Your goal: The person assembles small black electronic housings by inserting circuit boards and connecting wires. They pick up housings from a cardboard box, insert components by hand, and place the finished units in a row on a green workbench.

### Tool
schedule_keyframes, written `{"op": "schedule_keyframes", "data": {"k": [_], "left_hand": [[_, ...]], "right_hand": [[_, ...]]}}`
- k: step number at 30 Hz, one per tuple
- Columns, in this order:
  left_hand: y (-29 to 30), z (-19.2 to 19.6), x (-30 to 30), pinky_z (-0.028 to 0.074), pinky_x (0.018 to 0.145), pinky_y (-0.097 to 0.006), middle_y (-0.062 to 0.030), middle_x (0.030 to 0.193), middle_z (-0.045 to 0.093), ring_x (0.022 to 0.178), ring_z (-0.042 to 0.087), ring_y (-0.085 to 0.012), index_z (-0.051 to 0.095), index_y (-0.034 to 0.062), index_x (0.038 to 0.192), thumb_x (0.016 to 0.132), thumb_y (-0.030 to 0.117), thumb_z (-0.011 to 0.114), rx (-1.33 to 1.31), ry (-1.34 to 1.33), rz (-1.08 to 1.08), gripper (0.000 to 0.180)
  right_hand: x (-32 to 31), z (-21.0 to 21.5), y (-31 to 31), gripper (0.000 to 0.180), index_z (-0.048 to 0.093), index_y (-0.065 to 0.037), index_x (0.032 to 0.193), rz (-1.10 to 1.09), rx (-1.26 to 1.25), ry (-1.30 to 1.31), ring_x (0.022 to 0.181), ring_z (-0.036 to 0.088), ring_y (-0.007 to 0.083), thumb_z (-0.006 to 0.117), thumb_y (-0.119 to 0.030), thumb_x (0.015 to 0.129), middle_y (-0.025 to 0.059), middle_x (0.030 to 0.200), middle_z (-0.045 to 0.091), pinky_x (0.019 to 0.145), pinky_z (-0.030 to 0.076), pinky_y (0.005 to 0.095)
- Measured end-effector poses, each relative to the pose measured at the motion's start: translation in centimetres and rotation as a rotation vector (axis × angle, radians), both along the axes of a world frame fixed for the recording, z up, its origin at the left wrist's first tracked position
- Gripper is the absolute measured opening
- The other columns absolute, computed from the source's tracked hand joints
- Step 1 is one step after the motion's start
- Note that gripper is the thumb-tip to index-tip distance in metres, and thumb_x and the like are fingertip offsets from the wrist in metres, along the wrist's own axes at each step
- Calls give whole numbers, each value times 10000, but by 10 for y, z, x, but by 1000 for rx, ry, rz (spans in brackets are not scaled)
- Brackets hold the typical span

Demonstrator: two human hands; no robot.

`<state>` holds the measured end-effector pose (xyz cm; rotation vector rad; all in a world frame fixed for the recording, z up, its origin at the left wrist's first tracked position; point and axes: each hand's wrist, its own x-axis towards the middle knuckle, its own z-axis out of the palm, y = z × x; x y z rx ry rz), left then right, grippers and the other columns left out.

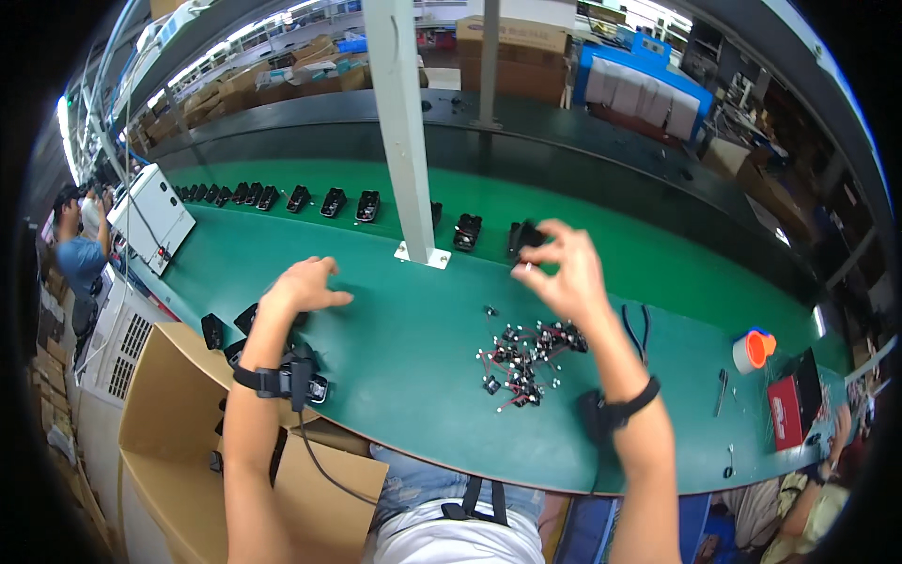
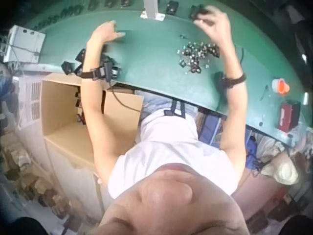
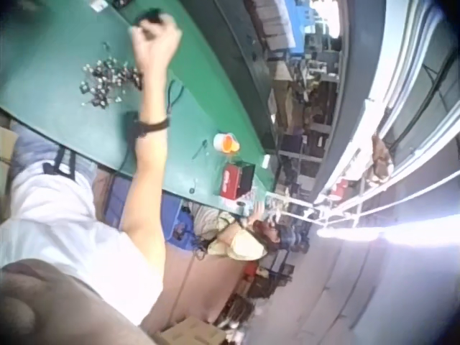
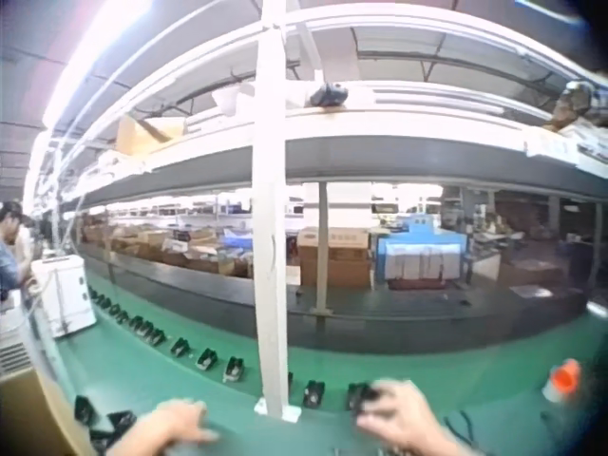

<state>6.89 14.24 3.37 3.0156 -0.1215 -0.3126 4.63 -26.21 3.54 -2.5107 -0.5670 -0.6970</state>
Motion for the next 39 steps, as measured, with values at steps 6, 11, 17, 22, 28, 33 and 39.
{"op": "schedule_keyframes", "data": {"k": [6, 11, 17, 22, 28, 33, 39], "left_hand": [[45, -3, -11, 487, 1015, -430, -173, 1314, 584, 1234, 571, -377, 627, 102, 1277, 619, 479, 896, 98, 274, -35, 805], [57, -20, -1, 489, 1018, -432, -143, 1269, 577, 1172, 590, -359, 645, 109, 1203, 608, 372, 922, 83, 265, -19, 707], [54, -3, 1, 535, 906, -431, -163, 1134, 657, 1017, 655, -342, 648, 41, 1172, 579, 392, 941, 185, 106, 81, 749], [71, -1, -4, 575, 787, -438, -192, 956, 735, 792, 717, -354, 661, -22, 1155, 577, 440, 940, 123, 440, 309, 791], [41, 16, -1, 513, 922, -411, -190, 1098, 676, 1044, 636, -339, 658, 44, 1143, 605, 348, 871, 22, 221, -25, 653], [-30, 34, -4, 482, 969, -375, -162, 1139, 608, 1131, 583, -292, 608, 44, 1193, 656, 258, 812, -383, -92, -417, 613], [-129, 34, -30, 479, 1016, -388, -131, 1264, 577, 1195, 576, -254, 470, 24, 1365, 672, 143, 823, -862, -21, -614, 787]], "right_hand": [[68, -52, -96, 299, 805, -118, 965, -241, -338, 320, 1189, 541, 358, 848, -216, 686, 144, 1314, 619, 1070, 453, 435], [64, -67, -91, 324, 789, -119, 1034, -267, -263, 385, 1281, 478, 368, 796, -148, 711, 129, 1436, 523, 1100, 440, 435], [39, -39, -64, 368, 731, -74, 1042, -154, -118, 130, 1136, 588, 357, 633, -2, 696, 161, 1264, 607, 993, 501, 431], [-1, -23, 34, 453, 690, -155, 1205, 310, -417, 526, 1189, 605, 323, 674, -41, 768, 131, 1316, 591, 992, 519, 434], [16, -46, 35, 290, 732, -79, 1048, 279, -353, 477, 961, 689, 335, 667, -5, 775, 140, 1045, 709, 869, 560, 433], [2, -18, 26, 129, 720, -21, 958, 319, 455, 557, 829, 703, 179, 726, -48, 832, 96, 915, 740, 799, 556, 318], [-28, 0, 37, 167, 719, -31, 952, 455, 894, 586, 891, 642, 98, 798, -140, 855, 36, 1005, 709, 756, 524, 271]]}}
